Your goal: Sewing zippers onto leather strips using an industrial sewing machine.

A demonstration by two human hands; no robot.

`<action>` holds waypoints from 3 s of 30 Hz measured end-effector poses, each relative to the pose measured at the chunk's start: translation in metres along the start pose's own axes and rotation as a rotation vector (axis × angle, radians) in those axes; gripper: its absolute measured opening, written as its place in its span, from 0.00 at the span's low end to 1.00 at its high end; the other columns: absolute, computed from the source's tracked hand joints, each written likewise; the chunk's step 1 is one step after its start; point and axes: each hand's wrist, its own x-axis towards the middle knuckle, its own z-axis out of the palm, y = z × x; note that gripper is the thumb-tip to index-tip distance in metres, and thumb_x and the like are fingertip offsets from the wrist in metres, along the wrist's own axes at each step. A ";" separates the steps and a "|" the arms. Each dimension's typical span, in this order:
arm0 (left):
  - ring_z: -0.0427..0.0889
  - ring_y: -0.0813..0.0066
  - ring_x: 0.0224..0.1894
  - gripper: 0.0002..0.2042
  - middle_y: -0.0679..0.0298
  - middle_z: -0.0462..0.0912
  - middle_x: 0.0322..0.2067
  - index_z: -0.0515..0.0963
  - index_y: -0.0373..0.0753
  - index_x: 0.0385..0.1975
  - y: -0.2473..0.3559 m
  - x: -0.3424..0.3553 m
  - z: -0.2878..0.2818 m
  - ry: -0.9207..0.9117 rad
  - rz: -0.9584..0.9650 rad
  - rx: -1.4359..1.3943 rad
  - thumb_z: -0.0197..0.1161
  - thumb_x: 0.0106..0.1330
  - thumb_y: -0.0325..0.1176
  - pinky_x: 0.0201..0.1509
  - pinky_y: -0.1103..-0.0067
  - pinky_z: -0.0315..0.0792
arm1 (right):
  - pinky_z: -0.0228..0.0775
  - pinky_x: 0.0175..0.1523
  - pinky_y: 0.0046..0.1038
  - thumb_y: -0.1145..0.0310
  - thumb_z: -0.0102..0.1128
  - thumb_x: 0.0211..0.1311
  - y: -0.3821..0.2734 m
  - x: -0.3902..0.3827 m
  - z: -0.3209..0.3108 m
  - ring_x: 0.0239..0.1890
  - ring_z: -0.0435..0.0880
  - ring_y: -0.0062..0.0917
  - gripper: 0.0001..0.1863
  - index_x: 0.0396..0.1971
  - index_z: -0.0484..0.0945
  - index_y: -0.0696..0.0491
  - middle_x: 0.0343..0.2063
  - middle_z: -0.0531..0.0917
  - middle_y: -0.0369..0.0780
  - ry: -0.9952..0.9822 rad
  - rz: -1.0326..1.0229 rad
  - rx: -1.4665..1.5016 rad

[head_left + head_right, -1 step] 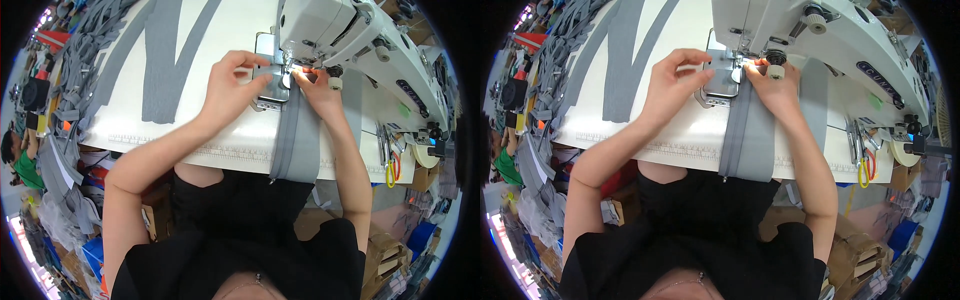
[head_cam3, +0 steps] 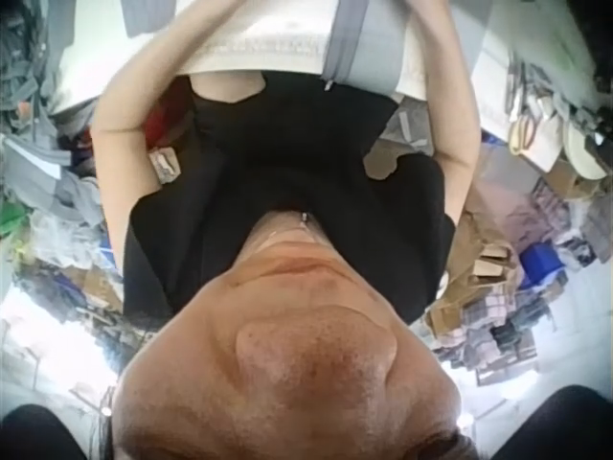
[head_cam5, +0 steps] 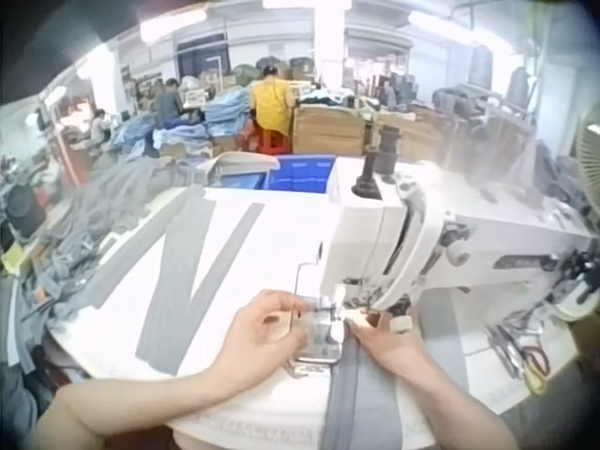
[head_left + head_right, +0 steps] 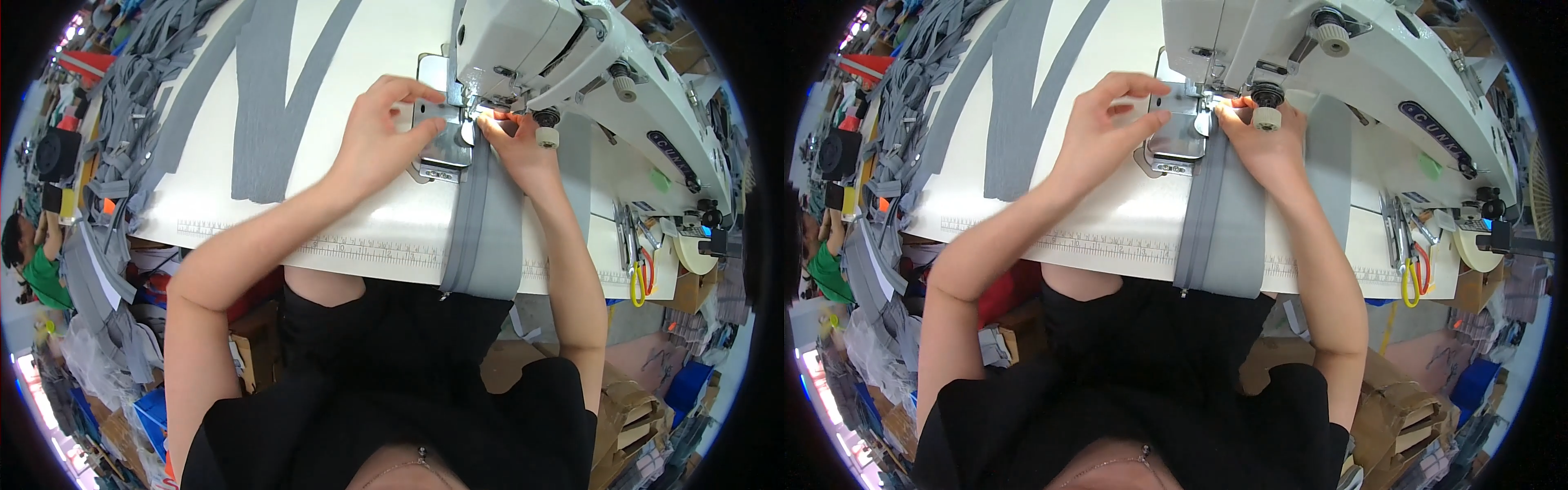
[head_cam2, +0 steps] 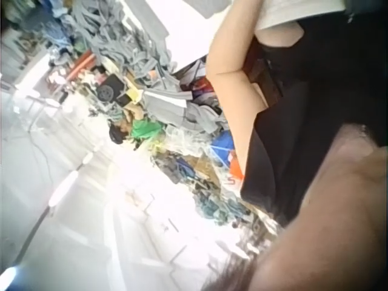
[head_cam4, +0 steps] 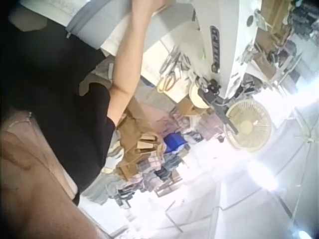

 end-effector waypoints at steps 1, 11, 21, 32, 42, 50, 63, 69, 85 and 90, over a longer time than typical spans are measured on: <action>0.81 0.64 0.54 0.17 0.60 0.85 0.49 0.80 0.38 0.57 -0.011 0.012 0.004 -0.013 0.055 0.005 0.64 0.69 0.28 0.63 0.60 0.72 | 0.78 0.40 0.31 0.60 0.73 0.57 -0.003 0.001 -0.001 0.26 0.87 0.27 0.14 0.28 0.86 0.59 0.23 0.88 0.41 -0.028 0.021 -0.006; 0.62 0.60 0.77 0.24 0.67 0.70 0.72 0.73 0.46 0.68 -0.051 0.093 0.026 -0.331 0.175 0.619 0.51 0.73 0.27 0.78 0.39 0.42 | 0.77 0.39 0.27 0.62 0.77 0.56 0.036 0.011 0.011 0.28 0.86 0.22 0.16 0.30 0.86 0.61 0.25 0.89 0.41 -0.096 0.125 0.124; 0.72 0.52 0.68 0.17 0.52 0.75 0.65 0.82 0.42 0.57 -0.068 0.083 0.025 -0.004 0.180 0.168 0.63 0.68 0.32 0.76 0.46 0.52 | 0.78 0.44 0.27 0.64 0.77 0.56 0.008 0.003 -0.002 0.34 0.86 0.21 0.16 0.35 0.85 0.62 0.33 0.90 0.41 -0.093 0.151 0.099; 0.76 0.53 0.56 0.15 0.52 0.80 0.52 0.84 0.33 0.47 -0.049 0.036 0.026 0.014 0.252 0.254 0.69 0.64 0.35 0.64 0.64 0.68 | 0.67 0.57 0.39 0.56 0.70 0.59 0.008 0.000 0.007 0.32 0.82 0.36 0.15 0.29 0.85 0.54 0.23 0.85 0.39 -0.067 0.025 -0.158; 0.77 0.54 0.57 0.14 0.53 0.81 0.55 0.85 0.33 0.46 -0.051 0.039 0.025 -0.004 0.258 0.271 0.70 0.65 0.35 0.64 0.66 0.69 | 0.74 0.51 0.27 0.45 0.66 0.67 0.001 0.005 0.000 0.41 0.82 0.23 0.29 0.52 0.80 0.57 0.40 0.86 0.42 -0.268 0.163 -0.259; 0.82 0.62 0.52 0.12 0.56 0.85 0.47 0.85 0.38 0.48 -0.030 0.026 -0.046 0.007 0.083 0.260 0.67 0.69 0.34 0.58 0.70 0.74 | 0.61 0.72 0.41 0.41 0.54 0.71 0.027 -0.005 -0.002 0.55 0.83 0.35 0.31 0.55 0.78 0.55 0.47 0.86 0.47 -0.228 -0.126 -0.454; 0.83 0.58 0.38 0.15 0.53 0.85 0.38 0.82 0.34 0.39 -0.068 0.016 -0.090 0.081 -0.107 0.676 0.68 0.69 0.42 0.46 0.67 0.76 | 0.68 0.63 0.37 0.55 0.63 0.71 -0.046 -0.054 -0.065 0.53 0.82 0.42 0.24 0.52 0.80 0.62 0.44 0.85 0.51 -0.130 -0.256 -0.464; 0.80 0.83 0.31 0.22 0.65 0.86 0.29 0.69 0.34 0.53 0.006 -0.034 -0.029 -0.017 -0.524 -0.575 0.71 0.70 0.38 0.32 0.83 0.72 | 0.70 0.45 0.23 0.69 0.67 0.70 -0.088 -0.115 -0.022 0.38 0.80 0.20 0.21 0.58 0.74 0.59 0.39 0.86 0.40 -0.282 -0.030 0.400; 0.85 0.79 0.33 0.11 0.60 0.90 0.35 0.80 0.33 0.44 0.027 -0.053 -0.012 -0.133 -0.545 -0.886 0.71 0.69 0.32 0.33 0.82 0.76 | 0.69 0.31 0.23 0.68 0.80 0.55 -0.080 -0.167 -0.089 0.24 0.76 0.16 0.21 0.32 0.70 0.54 0.22 0.79 0.35 -0.771 0.249 0.167; 0.81 0.84 0.28 0.10 0.68 0.84 0.28 0.80 0.35 0.41 0.042 -0.072 -0.003 -0.311 -0.601 -0.841 0.71 0.70 0.34 0.27 0.84 0.77 | 0.73 0.41 0.27 0.76 0.66 0.67 -0.085 -0.153 -0.039 0.34 0.80 0.27 0.09 0.39 0.73 0.57 0.33 0.80 0.42 -0.055 -0.106 0.288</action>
